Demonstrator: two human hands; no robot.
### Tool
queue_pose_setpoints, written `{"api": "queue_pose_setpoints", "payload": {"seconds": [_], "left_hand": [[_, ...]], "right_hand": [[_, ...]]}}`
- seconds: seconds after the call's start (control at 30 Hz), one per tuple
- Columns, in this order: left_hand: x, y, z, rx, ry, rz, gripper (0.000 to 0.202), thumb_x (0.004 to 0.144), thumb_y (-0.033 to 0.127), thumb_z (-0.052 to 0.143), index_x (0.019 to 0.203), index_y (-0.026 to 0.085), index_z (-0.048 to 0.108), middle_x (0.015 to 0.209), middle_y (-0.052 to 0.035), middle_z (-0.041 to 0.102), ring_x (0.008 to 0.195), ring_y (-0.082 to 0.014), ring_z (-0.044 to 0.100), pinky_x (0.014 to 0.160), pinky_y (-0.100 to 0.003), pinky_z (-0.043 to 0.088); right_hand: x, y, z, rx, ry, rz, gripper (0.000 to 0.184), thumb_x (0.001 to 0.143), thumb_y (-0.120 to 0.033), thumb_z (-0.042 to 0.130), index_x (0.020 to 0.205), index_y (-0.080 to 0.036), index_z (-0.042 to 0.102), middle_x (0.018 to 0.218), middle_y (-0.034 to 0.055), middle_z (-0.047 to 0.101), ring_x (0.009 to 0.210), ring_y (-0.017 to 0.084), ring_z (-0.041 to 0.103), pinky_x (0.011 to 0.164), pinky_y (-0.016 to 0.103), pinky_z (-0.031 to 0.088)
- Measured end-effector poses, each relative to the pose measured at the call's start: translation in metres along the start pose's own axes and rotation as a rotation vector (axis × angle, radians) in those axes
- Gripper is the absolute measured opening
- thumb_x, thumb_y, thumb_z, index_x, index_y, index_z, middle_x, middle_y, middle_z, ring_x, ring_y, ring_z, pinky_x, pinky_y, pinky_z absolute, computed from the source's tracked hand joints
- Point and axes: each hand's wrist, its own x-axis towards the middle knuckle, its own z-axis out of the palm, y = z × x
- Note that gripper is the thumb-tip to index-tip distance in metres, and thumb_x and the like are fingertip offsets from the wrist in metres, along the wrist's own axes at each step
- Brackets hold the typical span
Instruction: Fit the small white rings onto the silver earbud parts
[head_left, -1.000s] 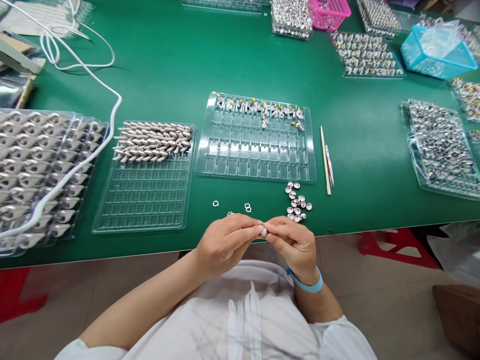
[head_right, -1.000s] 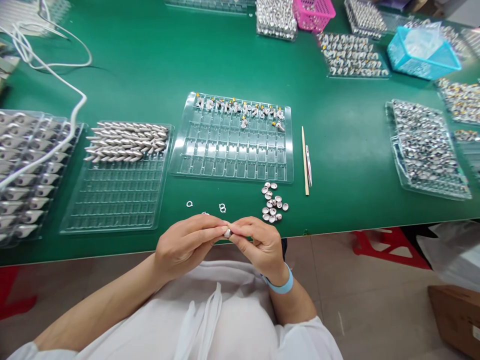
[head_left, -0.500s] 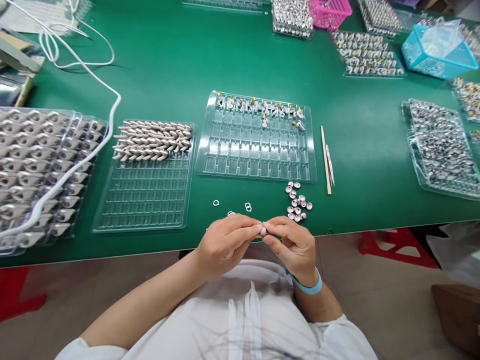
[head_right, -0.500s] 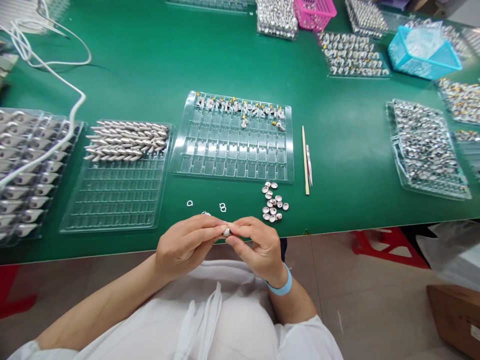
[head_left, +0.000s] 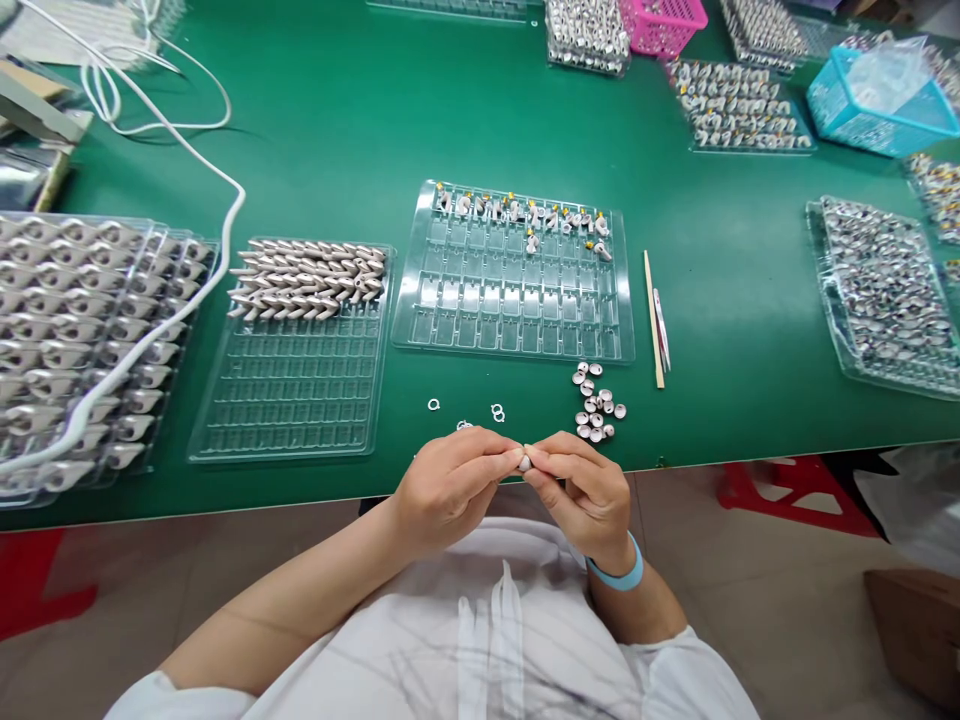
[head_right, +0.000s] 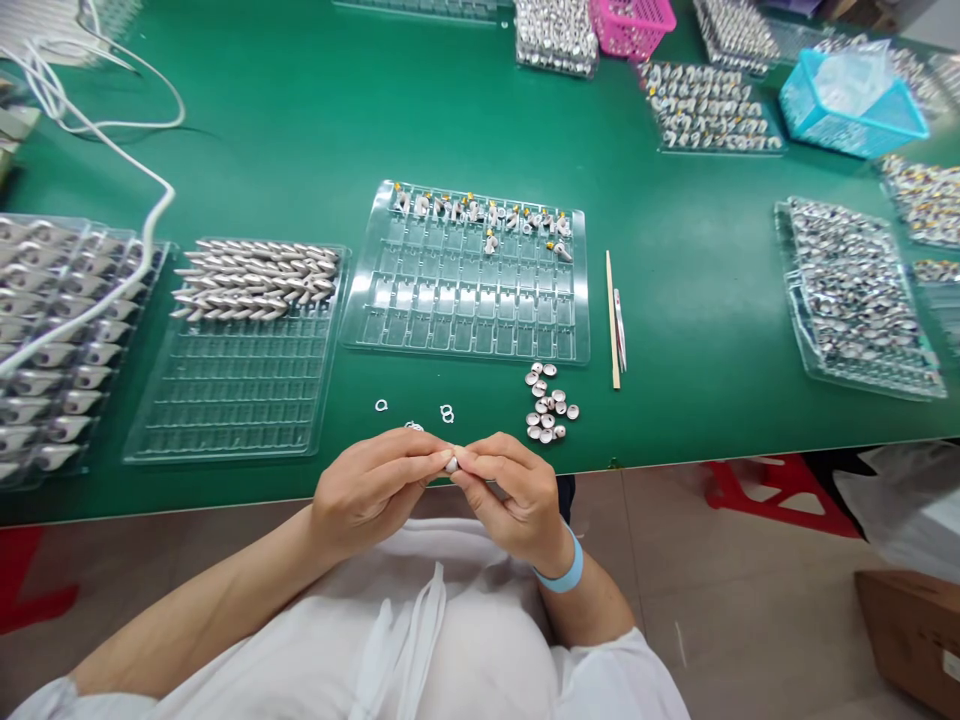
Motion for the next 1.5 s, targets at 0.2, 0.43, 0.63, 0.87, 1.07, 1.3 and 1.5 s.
{"api": "queue_pose_setpoints", "payload": {"seconds": [0.2,0.43,0.63,0.87,1.07,1.3,1.5], "left_hand": [[-0.002,0.0,0.003,0.009,0.025,-0.002,0.023,0.087,-0.001,0.054,0.103,0.013,0.063,0.087,-0.0105,0.074,0.075,-0.0145,0.069,0.065,-0.024,0.057],[0.0,0.002,0.006,0.012,0.061,-0.06,0.022,0.087,0.002,0.059,0.104,0.015,0.063,0.083,-0.0049,0.075,0.075,-0.0133,0.07,0.069,-0.024,0.057],[-0.001,-0.001,0.007,-0.012,0.047,-0.017,0.038,0.09,0.001,0.054,0.123,0.018,0.058,0.092,-0.0077,0.075,0.078,-0.0158,0.069,0.064,-0.027,0.056],[-0.001,-0.003,0.007,0.001,0.056,0.001,0.039,0.086,-0.002,0.058,0.121,0.015,0.06,0.095,-0.01,0.075,0.082,-0.0161,0.069,0.07,-0.028,0.057],[0.001,-0.002,0.008,0.035,0.087,0.001,0.027,0.089,0.004,0.057,0.114,0.015,0.061,0.09,-0.0091,0.073,0.079,-0.0154,0.068,0.068,-0.026,0.058],[0.0,-0.002,0.009,0.044,0.087,-0.005,0.027,0.089,0.004,0.056,0.114,0.014,0.061,0.093,-0.01,0.073,0.082,-0.0162,0.068,0.07,-0.027,0.058],[-0.003,-0.001,0.011,0.046,0.094,0.001,0.035,0.087,0.0,0.057,0.119,0.012,0.06,0.093,-0.011,0.072,0.082,-0.0167,0.068,0.069,-0.027,0.057]], "right_hand": [[0.002,0.0,0.002,-0.011,0.03,-0.056,0.025,0.081,-0.003,0.067,0.099,-0.02,0.071,0.091,0.0074,0.071,0.078,0.016,0.068,0.066,0.03,0.06],[0.006,-0.006,0.004,-0.095,0.059,-0.099,0.023,0.083,-0.003,0.066,0.098,-0.02,0.07,0.091,0.0079,0.071,0.079,0.017,0.069,0.065,0.029,0.06],[0.009,-0.011,0.006,-0.176,0.076,-0.13,0.023,0.085,-0.003,0.063,0.102,-0.018,0.07,0.088,0.0081,0.071,0.076,0.016,0.068,0.065,0.029,0.06],[0.012,-0.009,0.004,-0.154,0.072,-0.07,0.02,0.085,-0.006,0.066,0.098,-0.019,0.072,0.089,0.0061,0.074,0.079,0.016,0.069,0.069,0.028,0.059],[0.013,-0.008,0.002,-0.072,0.042,0.08,0.014,0.085,-0.014,0.069,0.097,-0.021,0.073,0.087,0.0048,0.074,0.077,0.015,0.068,0.068,0.028,0.057],[0.022,-0.013,0.0,-0.117,-0.098,0.062,0.021,0.09,-0.018,0.061,0.109,-0.018,0.07,0.085,0.0052,0.07,0.073,0.013,0.063,0.067,0.027,0.055],[0.021,-0.013,0.002,-0.156,-0.096,-0.03,0.019,0.091,-0.012,0.059,0.106,-0.016,0.07,0.086,0.0078,0.07,0.078,0.016,0.064,0.071,0.029,0.055]]}}
